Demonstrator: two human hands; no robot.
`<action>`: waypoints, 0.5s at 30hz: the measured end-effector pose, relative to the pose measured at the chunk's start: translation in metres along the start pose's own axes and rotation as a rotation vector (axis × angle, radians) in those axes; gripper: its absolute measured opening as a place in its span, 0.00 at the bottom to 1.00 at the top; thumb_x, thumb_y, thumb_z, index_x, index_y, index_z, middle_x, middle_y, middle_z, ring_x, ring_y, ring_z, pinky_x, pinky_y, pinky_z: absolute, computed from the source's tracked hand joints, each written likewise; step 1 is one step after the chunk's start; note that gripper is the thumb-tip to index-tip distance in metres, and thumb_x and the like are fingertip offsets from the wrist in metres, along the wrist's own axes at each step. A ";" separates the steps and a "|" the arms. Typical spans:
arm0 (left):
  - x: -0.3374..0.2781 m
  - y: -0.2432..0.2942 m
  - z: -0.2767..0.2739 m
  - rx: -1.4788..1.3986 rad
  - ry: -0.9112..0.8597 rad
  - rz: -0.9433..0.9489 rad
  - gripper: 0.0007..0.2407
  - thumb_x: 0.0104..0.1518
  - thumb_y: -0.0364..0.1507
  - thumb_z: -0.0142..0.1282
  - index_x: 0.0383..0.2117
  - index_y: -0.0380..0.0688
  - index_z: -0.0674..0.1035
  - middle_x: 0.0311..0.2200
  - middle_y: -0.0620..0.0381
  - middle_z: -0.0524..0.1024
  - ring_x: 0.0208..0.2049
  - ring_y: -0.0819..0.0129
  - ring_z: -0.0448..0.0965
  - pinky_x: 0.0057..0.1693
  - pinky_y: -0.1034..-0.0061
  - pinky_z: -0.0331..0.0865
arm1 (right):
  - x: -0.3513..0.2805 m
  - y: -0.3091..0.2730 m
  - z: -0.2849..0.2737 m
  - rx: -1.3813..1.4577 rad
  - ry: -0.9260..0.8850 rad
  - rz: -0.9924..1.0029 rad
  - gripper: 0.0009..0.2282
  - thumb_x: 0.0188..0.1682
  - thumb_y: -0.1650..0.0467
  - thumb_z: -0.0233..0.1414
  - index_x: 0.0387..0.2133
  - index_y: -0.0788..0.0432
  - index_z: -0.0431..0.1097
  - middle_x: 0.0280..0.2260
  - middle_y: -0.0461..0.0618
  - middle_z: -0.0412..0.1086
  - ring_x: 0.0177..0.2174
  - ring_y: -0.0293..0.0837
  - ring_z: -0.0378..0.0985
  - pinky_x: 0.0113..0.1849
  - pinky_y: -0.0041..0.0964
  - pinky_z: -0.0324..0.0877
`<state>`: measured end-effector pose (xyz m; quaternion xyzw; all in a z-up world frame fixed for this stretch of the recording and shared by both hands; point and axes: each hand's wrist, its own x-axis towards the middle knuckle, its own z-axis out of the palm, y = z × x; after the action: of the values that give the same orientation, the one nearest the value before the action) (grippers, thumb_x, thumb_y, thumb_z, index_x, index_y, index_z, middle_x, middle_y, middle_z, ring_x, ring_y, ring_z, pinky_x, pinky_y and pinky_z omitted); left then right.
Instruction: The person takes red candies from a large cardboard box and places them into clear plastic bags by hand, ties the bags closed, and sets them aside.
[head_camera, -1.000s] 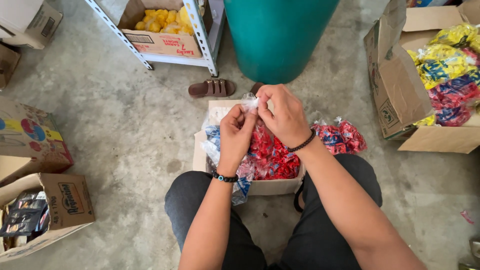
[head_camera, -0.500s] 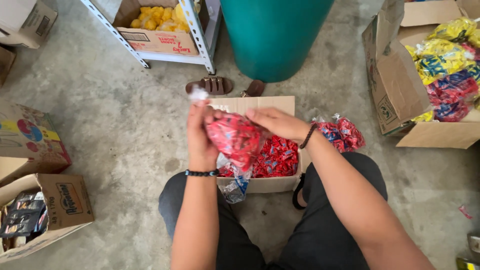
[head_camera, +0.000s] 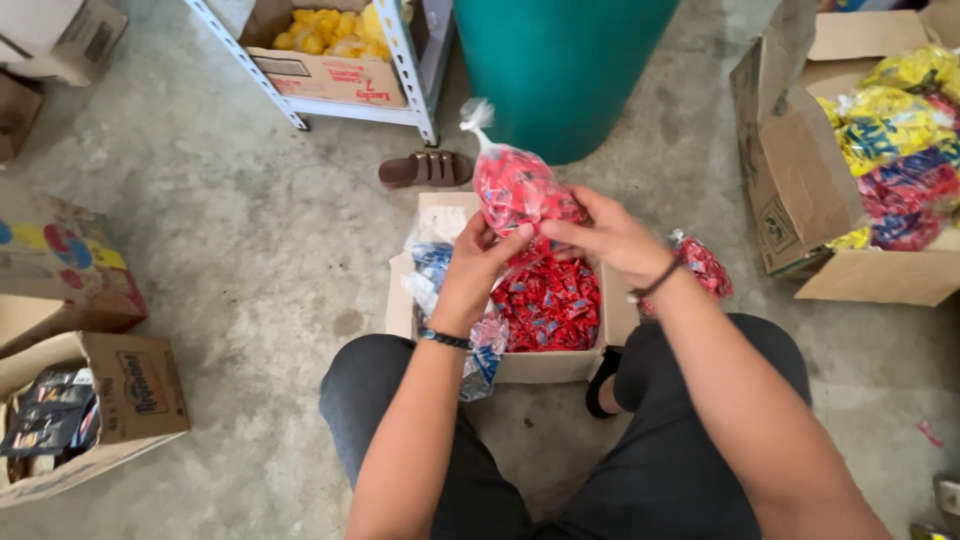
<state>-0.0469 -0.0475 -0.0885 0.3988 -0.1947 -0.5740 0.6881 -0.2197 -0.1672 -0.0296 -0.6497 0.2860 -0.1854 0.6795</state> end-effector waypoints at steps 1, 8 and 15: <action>-0.001 0.002 0.004 -0.001 0.006 0.005 0.21 0.57 0.37 0.58 0.54 0.38 0.73 0.47 0.51 0.79 0.48 0.63 0.78 0.52 0.64 0.76 | -0.002 0.000 -0.005 -0.001 -0.008 -0.001 0.25 0.47 0.66 0.60 0.57 0.60 0.63 0.44 0.45 0.74 0.39 0.37 0.79 0.38 0.34 0.77; -0.013 0.017 0.016 0.216 -0.054 0.106 0.20 0.55 0.25 0.66 0.53 0.38 0.73 0.45 0.55 0.79 0.42 0.71 0.77 0.46 0.74 0.73 | -0.005 0.037 -0.036 0.047 -0.081 0.076 0.20 0.50 0.68 0.60 0.54 0.64 0.69 0.40 0.45 0.76 0.38 0.36 0.77 0.39 0.31 0.72; -0.013 0.007 0.017 0.456 0.007 0.054 0.21 0.57 0.36 0.66 0.51 0.32 0.79 0.37 0.55 0.82 0.32 0.73 0.78 0.37 0.79 0.73 | -0.019 0.019 -0.012 0.015 -0.062 0.144 0.18 0.49 0.65 0.55 0.52 0.56 0.65 0.39 0.41 0.74 0.35 0.33 0.77 0.36 0.29 0.73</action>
<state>-0.0578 -0.0408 -0.0700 0.5405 -0.3274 -0.4953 0.5961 -0.2440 -0.1631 -0.0453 -0.6277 0.3093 -0.1180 0.7045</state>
